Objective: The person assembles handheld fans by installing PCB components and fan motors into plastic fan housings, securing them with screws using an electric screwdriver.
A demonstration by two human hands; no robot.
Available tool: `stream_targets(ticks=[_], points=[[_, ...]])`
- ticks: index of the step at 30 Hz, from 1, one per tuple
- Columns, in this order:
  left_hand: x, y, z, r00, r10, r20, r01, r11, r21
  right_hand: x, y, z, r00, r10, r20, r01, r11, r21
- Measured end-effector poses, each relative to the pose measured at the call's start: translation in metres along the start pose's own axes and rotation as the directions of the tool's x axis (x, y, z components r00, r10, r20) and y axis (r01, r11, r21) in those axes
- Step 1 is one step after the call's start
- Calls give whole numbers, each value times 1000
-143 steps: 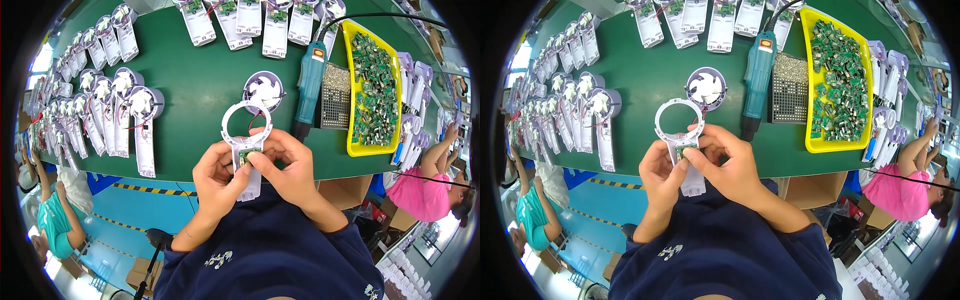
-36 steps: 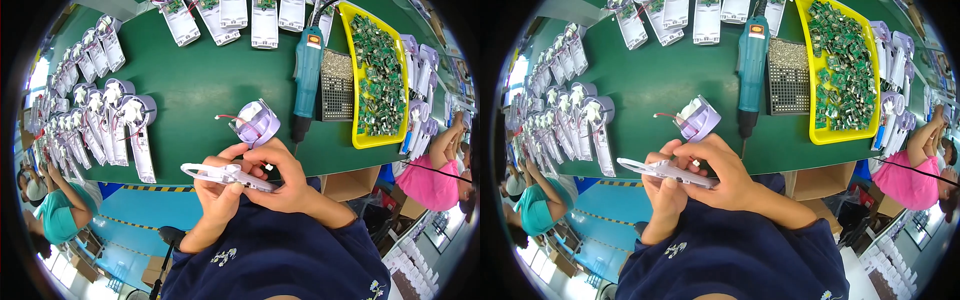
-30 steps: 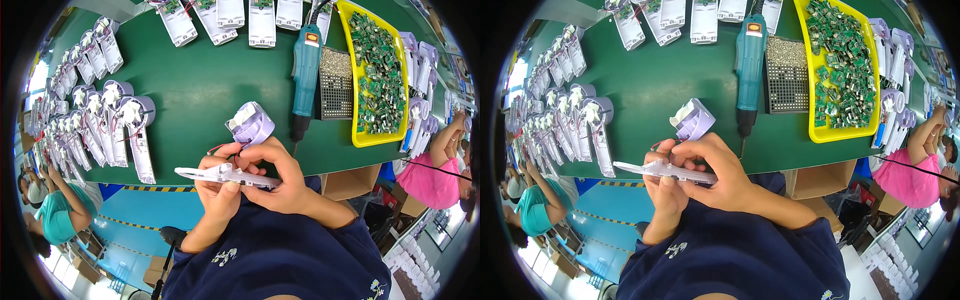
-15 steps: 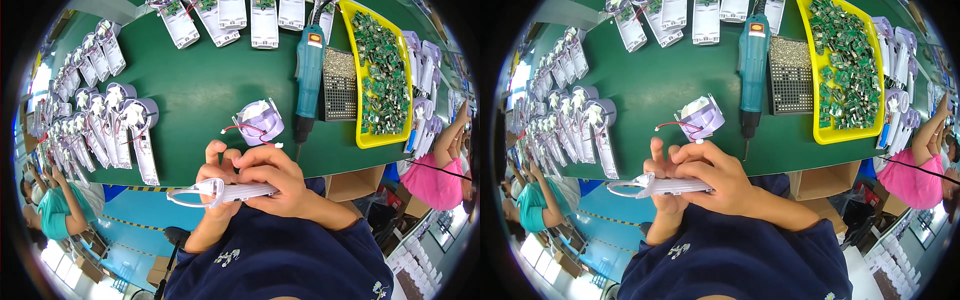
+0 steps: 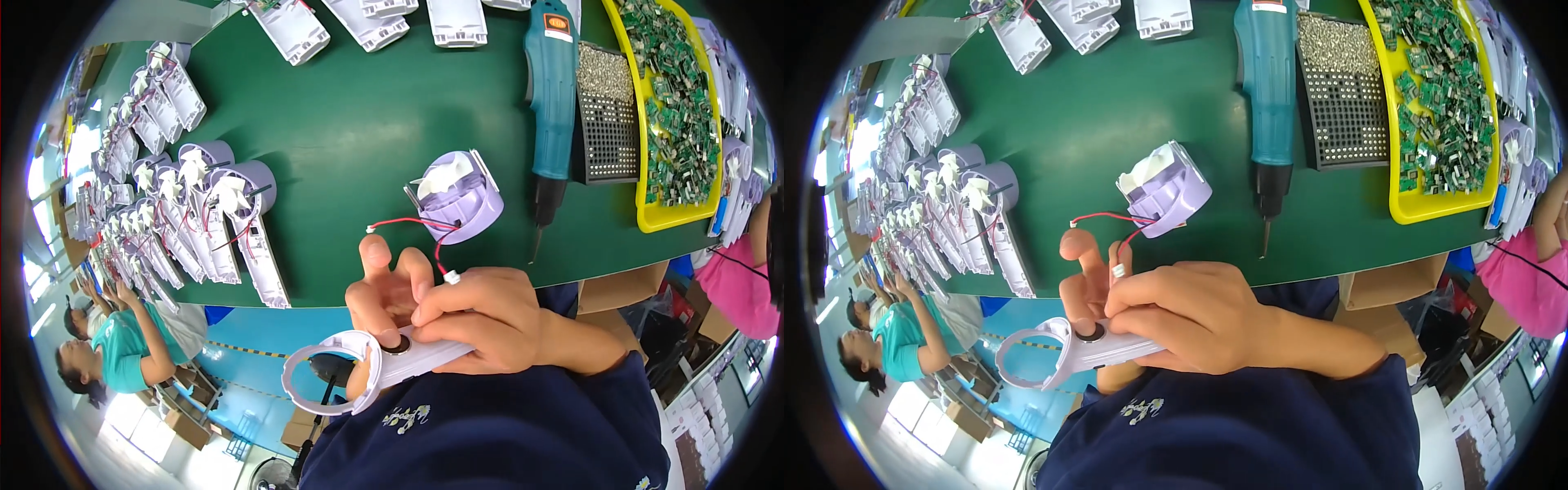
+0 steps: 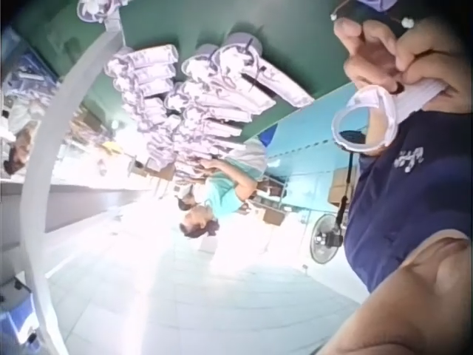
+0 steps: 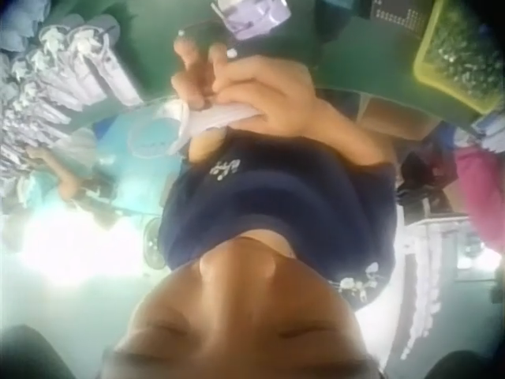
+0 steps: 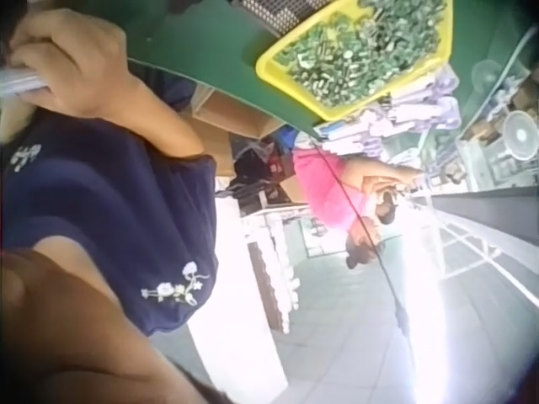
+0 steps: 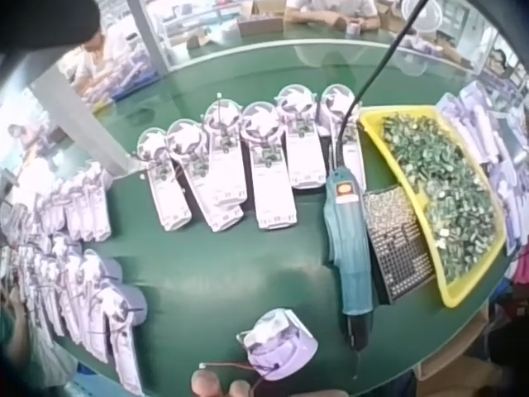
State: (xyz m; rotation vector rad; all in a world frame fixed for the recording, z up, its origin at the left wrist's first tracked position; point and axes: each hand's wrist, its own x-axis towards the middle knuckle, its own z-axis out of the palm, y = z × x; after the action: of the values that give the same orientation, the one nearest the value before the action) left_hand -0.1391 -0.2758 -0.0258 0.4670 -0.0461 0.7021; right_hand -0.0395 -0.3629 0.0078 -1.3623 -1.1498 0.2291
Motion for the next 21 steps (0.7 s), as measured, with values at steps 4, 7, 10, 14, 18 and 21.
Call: stream_targets(ticks=[4,7,10,14,18,21], points=[[-4,1,1,998,7,-56,-7,1000,5,2,-1,-2,1000,-3,4,3,999,41],[-5,7,-6,998,-59,35,58,998,31,3,-2,-3,1000,-21,5,21,998,53],[-3,5,-4,999,-24,35,24,1000,-12,4,-2,1,999,-43,-30,44,998,47],[-1,3,0,999,26,38,-23,998,-66,3,-4,4,997,-75,-35,76,997,22],[0,1,4,997,75,16,-73,991,-110,2,-3,7,994,-79,-74,79,997,-5],[6,-2,7,991,114,69,-105,986,-128,3,-5,4,995,-71,-71,74,996,51]])
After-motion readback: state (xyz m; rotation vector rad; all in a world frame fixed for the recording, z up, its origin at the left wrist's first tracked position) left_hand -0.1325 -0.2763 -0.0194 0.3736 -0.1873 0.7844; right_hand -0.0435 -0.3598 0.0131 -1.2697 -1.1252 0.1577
